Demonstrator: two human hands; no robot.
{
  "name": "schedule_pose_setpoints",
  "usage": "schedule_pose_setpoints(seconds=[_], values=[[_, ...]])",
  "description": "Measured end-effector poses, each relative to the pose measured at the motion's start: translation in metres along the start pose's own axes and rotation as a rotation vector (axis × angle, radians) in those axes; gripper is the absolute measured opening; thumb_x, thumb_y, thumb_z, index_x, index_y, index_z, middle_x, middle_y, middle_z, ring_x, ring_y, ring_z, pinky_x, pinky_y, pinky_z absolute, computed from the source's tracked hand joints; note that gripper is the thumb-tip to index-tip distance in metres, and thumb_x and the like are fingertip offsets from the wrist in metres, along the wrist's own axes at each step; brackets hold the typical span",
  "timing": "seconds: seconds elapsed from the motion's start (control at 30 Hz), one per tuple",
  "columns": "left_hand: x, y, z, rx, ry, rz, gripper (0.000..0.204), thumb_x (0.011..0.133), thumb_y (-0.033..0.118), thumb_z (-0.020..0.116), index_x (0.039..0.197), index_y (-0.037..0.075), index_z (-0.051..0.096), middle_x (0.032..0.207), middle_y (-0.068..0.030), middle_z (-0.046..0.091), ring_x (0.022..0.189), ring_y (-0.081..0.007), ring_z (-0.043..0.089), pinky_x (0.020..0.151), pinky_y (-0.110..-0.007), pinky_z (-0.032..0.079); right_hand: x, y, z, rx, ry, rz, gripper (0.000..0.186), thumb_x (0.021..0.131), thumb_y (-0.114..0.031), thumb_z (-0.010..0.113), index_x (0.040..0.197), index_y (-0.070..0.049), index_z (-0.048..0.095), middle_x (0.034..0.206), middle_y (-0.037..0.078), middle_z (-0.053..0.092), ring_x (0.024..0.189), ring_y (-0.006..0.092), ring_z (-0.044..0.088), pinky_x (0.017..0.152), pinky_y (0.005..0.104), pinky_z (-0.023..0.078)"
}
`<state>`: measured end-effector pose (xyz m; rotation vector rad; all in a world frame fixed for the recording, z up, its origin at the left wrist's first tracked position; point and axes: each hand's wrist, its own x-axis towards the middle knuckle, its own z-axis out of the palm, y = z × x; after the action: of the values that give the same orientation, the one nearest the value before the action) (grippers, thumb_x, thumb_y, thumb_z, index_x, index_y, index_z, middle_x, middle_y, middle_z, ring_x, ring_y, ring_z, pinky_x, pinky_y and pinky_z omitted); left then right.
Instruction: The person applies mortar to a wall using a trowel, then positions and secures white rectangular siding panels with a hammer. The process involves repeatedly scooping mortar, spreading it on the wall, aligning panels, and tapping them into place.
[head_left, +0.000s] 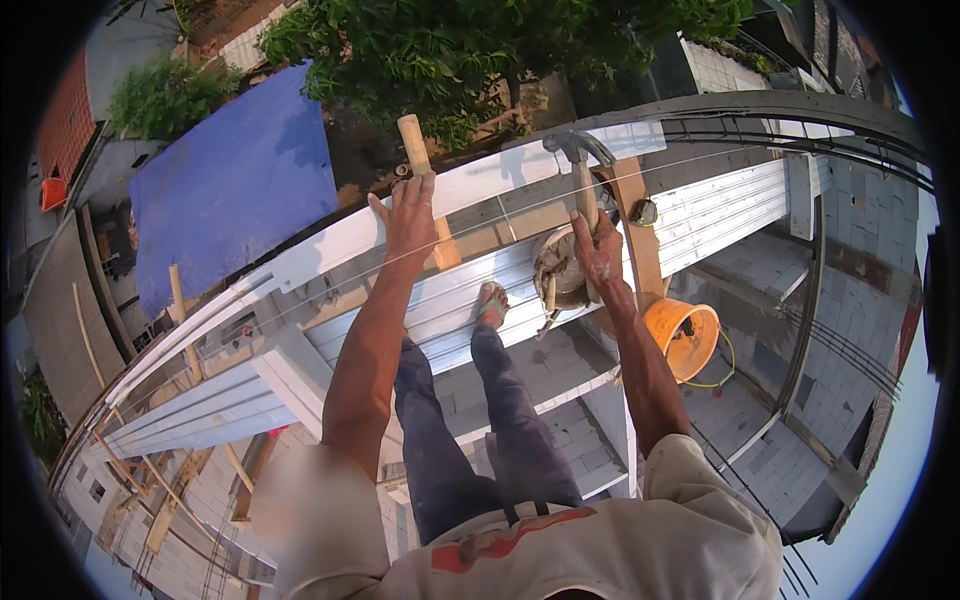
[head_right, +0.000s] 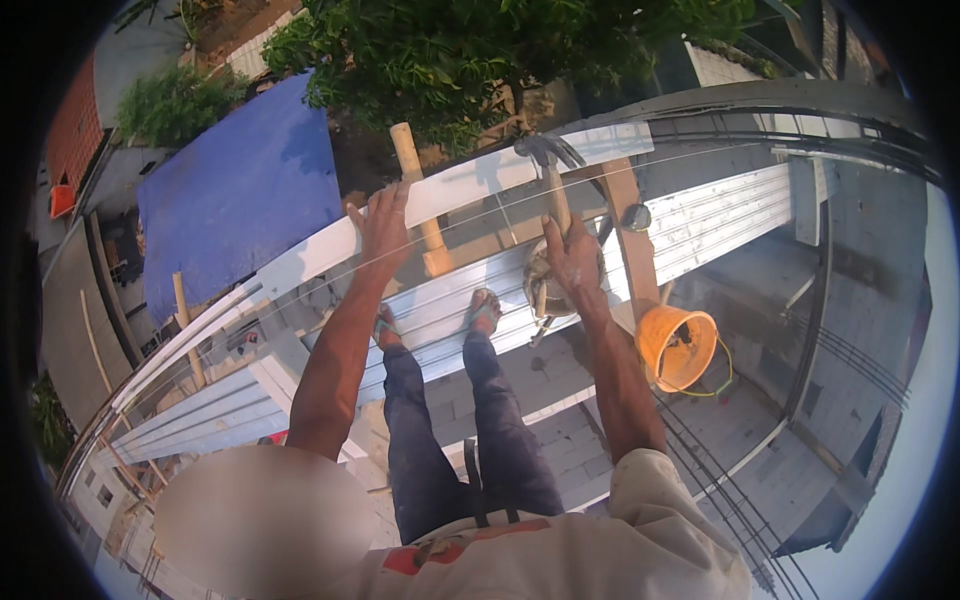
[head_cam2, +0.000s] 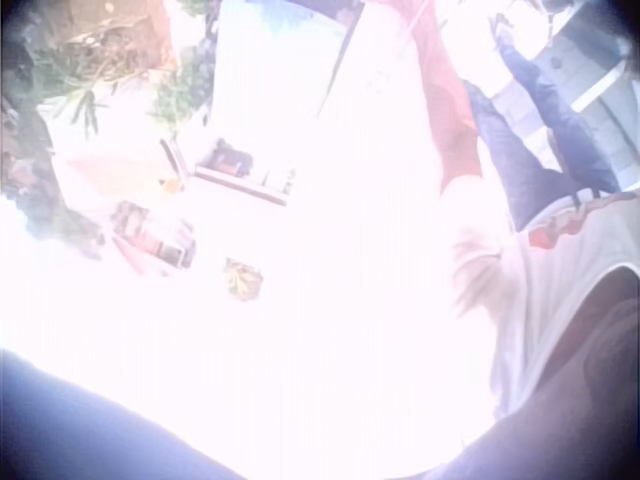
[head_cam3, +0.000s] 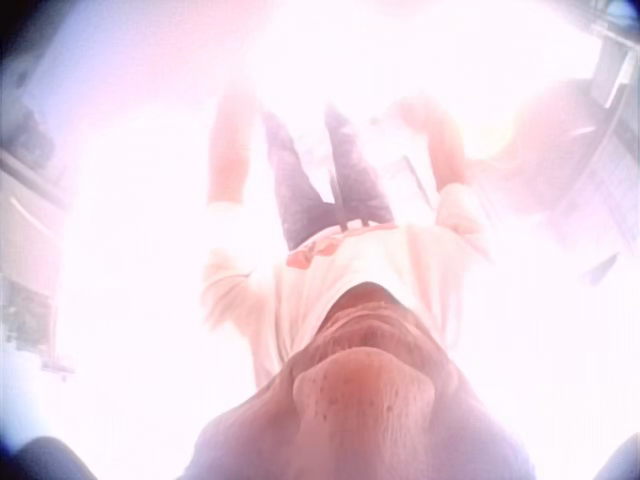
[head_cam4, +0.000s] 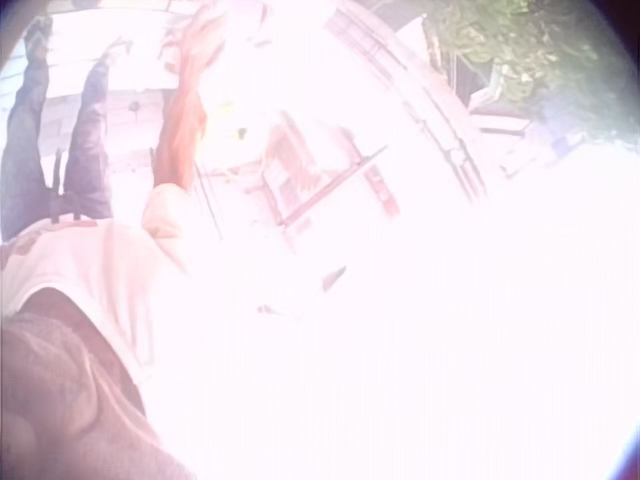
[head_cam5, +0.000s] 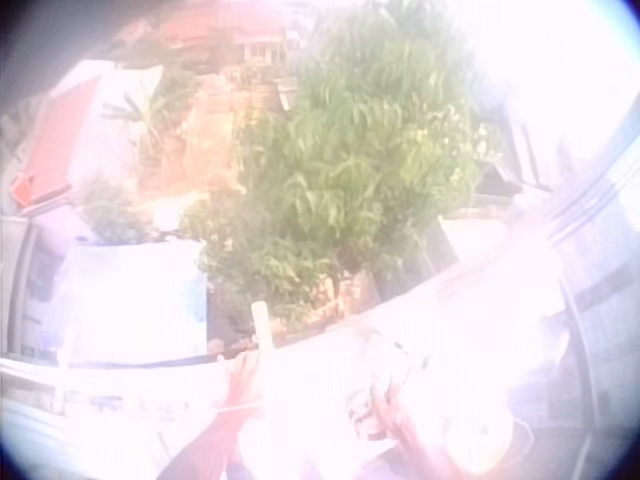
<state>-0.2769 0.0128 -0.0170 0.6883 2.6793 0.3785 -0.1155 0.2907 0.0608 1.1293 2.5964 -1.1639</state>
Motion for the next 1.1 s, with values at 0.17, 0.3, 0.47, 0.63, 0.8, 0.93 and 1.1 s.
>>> schedule_pose_setpoints(seconds=[0.17, 0.3, 0.47, 0.63, 0.8, 0.93, 1.1], values=[[0.003, 0.004, 0.002, -0.028, 0.002, -0.005, 0.077, 0.083, -0.01, 0.061, 0.154, 0.016, 0.046, 0.151, -0.004, 0.05, 0.143, -0.0285, 0.043, 0.117, -0.08, 0.015, 0.023, 0.021, -0.007, -0.237, -0.042, -0.15, 0.049, 0.103, -0.041, 0.062, 0.108, 0.009, 0.06, 0.073, 0.029, 0.068, 0.071, 0.0485, 0.071, 0.065, 0.0532, 0.054], [0.001, 0.0, 0.003, -0.011, 0.003, -0.018, 0.075, 0.083, -0.01, 0.06, 0.153, 0.015, 0.048, 0.151, -0.0046, 0.051, 0.143, -0.0289, 0.044, 0.117, -0.08, 0.015, 0.02, 0.014, -0.021, -0.226, -0.107, -0.14, 0.044, 0.103, -0.037, 0.063, 0.103, 0.007, 0.057, 0.074, 0.033, 0.067, 0.074, 0.0519, 0.07, 0.064, 0.0555, 0.054], [0.001, 0.006, 0.001, -0.019, 0.003, 0.003, 0.076, 0.083, -0.01, 0.061, 0.154, 0.014, 0.047, 0.152, -0.0046, 0.05, 0.143, -0.0294, 0.044, 0.117, -0.081, 0.016, 0.023, 0.055, -0.007, -0.283, -0.062, -0.19, 0.047, 0.103, -0.04, 0.063, 0.107, 0.007, 0.058, 0.077, 0.034, 0.068, 0.075, 0.052, 0.07, 0.065, 0.0562, 0.054], [-0.002, -0.005, 0.009, -0.007, 0.042, -0.001, 0.078, 0.082, -0.011, 0.062, 0.154, 0.014, 0.048, 0.15, -0.0044, 0.051, 0.143, -0.0289, 0.044, 0.116, -0.082, 0.016, 0.016, 0.028, -0.012, -0.183, -0.073, -0.102, 0.051, 0.102, -0.044, 0.061, 0.109, 0.007, 0.058, 0.079, 0.033, 0.068, 0.077, 0.0521, 0.07, 0.066, 0.0568, 0.054], [0.0, 0.001, 0.009, -0.026, 0.033, 0.009, 0.077, 0.082, -0.012, 0.061, 0.153, 0.014, 0.048, 0.149, -0.0041, 0.052, 0.142, -0.0291, 0.045, 0.115, -0.082, 0.016, 0.024, 0.056, -0.004, -0.315, -0.128, -0.109, 0.056, 0.101, -0.047, 0.062, 0.112, 0.008, 0.06, 0.08, 0.033, 0.068, 0.08, 0.0512, 0.07, 0.07, 0.0573, 0.054], [-0.001, 0.0, 0.007, -0.018, 0.034, 0.001, 0.077, 0.082, -0.012, 0.06, 0.153, 0.015, 0.048, 0.149, -0.0033, 0.052, 0.143, -0.029, 0.044, 0.116, -0.081, 0.015, 0.009, 0.035, -0.011, -0.219, -0.069, -0.061, 0.054, 0.102, -0.046, 0.061, 0.11, 0.008, 0.061, 0.078, 0.031, 0.068, 0.08, 0.0498, 0.07, 0.072, 0.0561, 0.054], [0.001, 0.001, 0.009, -0.027, 0.044, 0.001, 0.077, 0.082, -0.011, 0.061, 0.153, 0.015, 0.048, 0.149, -0.0031, 0.051, 0.143, -0.0284, 0.044, 0.118, -0.08, 0.015, 0.021, 0.043, -0.002, -0.319, -0.165, -0.035, 0.055, 0.102, -0.046, 0.06, 0.11, 0.008, 0.061, 0.081, 0.032, 0.069, 0.082, 0.0496, 0.071, 0.074, 0.0545, 0.055]])
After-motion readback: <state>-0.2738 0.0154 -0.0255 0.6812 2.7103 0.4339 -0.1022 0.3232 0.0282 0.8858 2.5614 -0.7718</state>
